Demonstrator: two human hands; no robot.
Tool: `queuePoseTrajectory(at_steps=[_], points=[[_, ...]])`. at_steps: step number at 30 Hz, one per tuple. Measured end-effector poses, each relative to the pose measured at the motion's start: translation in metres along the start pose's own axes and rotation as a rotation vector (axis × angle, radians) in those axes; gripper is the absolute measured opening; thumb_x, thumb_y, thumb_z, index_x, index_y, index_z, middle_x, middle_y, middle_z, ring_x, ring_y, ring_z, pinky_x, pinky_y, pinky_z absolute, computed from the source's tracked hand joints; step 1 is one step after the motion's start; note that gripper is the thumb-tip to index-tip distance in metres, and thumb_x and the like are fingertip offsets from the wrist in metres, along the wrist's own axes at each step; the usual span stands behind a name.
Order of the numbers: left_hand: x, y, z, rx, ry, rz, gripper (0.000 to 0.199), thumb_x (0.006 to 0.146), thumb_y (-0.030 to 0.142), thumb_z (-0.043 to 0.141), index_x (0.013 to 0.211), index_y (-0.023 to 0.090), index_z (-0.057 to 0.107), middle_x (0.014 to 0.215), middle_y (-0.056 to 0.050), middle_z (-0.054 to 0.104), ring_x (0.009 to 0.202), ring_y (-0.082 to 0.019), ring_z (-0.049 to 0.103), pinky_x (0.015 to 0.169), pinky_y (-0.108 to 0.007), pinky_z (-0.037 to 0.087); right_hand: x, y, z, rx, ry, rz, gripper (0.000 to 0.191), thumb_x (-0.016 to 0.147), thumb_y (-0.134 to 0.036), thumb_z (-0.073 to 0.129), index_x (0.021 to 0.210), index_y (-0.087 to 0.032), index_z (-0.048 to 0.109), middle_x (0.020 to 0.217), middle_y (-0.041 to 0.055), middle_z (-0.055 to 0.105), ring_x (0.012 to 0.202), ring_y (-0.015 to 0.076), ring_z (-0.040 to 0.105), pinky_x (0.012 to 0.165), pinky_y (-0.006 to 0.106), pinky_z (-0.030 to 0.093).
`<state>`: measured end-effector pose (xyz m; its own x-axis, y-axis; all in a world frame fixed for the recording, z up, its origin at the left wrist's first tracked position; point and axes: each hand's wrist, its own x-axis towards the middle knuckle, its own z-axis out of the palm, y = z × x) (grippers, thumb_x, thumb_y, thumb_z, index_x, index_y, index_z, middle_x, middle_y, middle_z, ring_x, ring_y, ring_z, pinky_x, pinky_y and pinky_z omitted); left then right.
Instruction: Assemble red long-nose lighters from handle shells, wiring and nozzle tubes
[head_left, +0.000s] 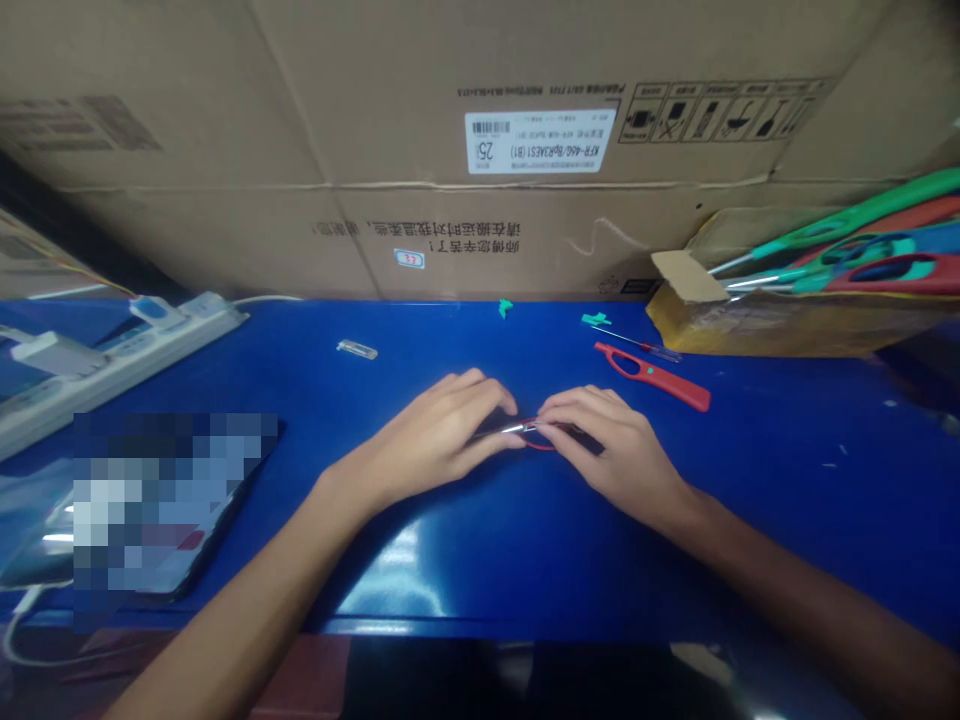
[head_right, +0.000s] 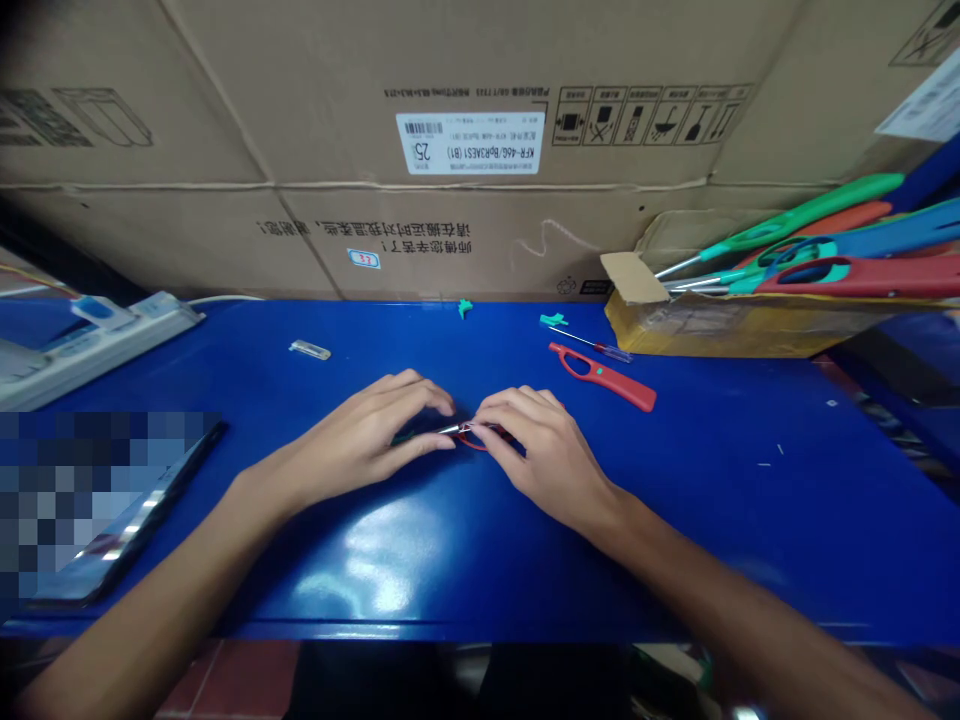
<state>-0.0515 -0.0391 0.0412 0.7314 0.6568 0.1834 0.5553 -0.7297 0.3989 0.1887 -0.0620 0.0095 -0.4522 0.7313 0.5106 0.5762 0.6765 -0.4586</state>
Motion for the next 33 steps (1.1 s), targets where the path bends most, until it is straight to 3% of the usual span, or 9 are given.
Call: queuePoseTrajectory(at_steps=[5, 8, 14, 21, 25, 30, 33], points=[[-0.002, -0.011, 0.002, 0.067, -0.078, 0.043, 0.031, 0.104, 0.043, 0.049, 0.107, 0.018, 0.067, 0.103, -0.004, 0.069, 0.096, -0.019, 0.057, 0.086, -0.035, 0.043, 0.0, -0.001, -0.001, 0.017, 0.028, 0.017, 0.009, 0.099, -0.019, 0.059, 0.096, -0.02, 0.068, 0.103, 0.0054, 0.074, 0.094, 0.0188, 0.065, 0.084, 0.037, 0.047], [-0.001, -0.01, 0.007, 0.105, -0.054, 0.052, 0.032, 0.106, 0.04, 0.045, 0.109, 0.019, 0.069, 0.099, -0.004, 0.07, 0.092, -0.019, 0.055, 0.083, -0.034, 0.04, 0.002, -0.003, -0.005, 0.032, 0.031, 0.006, 0.01, 0.099, -0.02, 0.059, 0.095, -0.02, 0.068, 0.105, 0.0071, 0.072, 0.098, 0.0208, 0.062, 0.085, 0.039, 0.049], [0.001, -0.008, 0.005, 0.166, -0.022, 0.086, 0.037, 0.107, 0.043, 0.042, 0.114, 0.021, 0.071, 0.094, -0.004, 0.07, 0.089, -0.019, 0.053, 0.08, -0.034, 0.038, 0.002, -0.004, -0.011, -0.029, -0.014, -0.038, 0.015, 0.102, -0.022, 0.054, 0.102, -0.02, 0.069, 0.092, 0.0055, 0.071, 0.084, 0.0192, 0.058, 0.078, 0.038, 0.045], [0.0, -0.008, 0.008, 0.241, -0.011, 0.106, 0.039, 0.107, 0.043, 0.04, 0.112, 0.023, 0.072, 0.091, -0.003, 0.069, 0.087, -0.018, 0.053, 0.076, -0.034, 0.036, 0.002, 0.0, -0.012, -0.112, -0.011, -0.06, 0.015, 0.102, -0.024, 0.054, 0.099, -0.02, 0.068, 0.099, 0.0072, 0.07, 0.093, 0.0205, 0.06, 0.084, 0.039, 0.044], [0.001, -0.007, 0.007, 0.268, -0.005, 0.117, 0.039, 0.108, 0.043, 0.039, 0.111, 0.022, 0.072, 0.09, -0.003, 0.068, 0.084, -0.018, 0.053, 0.075, -0.033, 0.037, 0.002, 0.001, -0.012, -0.112, -0.042, -0.098, 0.014, 0.103, -0.021, 0.052, 0.1, -0.02, 0.065, 0.09, 0.0028, 0.072, 0.08, 0.0169, 0.06, 0.083, 0.037, 0.043], [0.001, -0.005, 0.007, 0.307, -0.008, 0.123, 0.04, 0.108, 0.041, 0.038, 0.111, 0.021, 0.072, 0.089, -0.004, 0.067, 0.084, -0.018, 0.053, 0.076, -0.033, 0.04, 0.003, 0.002, -0.013, -0.147, -0.014, -0.08, 0.016, 0.103, -0.027, 0.053, 0.097, -0.02, 0.067, 0.104, 0.0078, 0.072, 0.095, 0.0207, 0.061, 0.085, 0.038, 0.043], [0.001, -0.005, 0.007, 0.345, 0.017, 0.126, 0.04, 0.108, 0.041, 0.039, 0.11, 0.022, 0.073, 0.086, -0.004, 0.066, 0.084, -0.018, 0.052, 0.075, -0.033, 0.039, 0.003, 0.002, -0.014, -0.103, -0.052, -0.076, 0.017, 0.103, -0.029, 0.054, 0.097, -0.021, 0.067, 0.097, 0.0053, 0.071, 0.088, 0.0187, 0.061, 0.083, 0.038, 0.042]])
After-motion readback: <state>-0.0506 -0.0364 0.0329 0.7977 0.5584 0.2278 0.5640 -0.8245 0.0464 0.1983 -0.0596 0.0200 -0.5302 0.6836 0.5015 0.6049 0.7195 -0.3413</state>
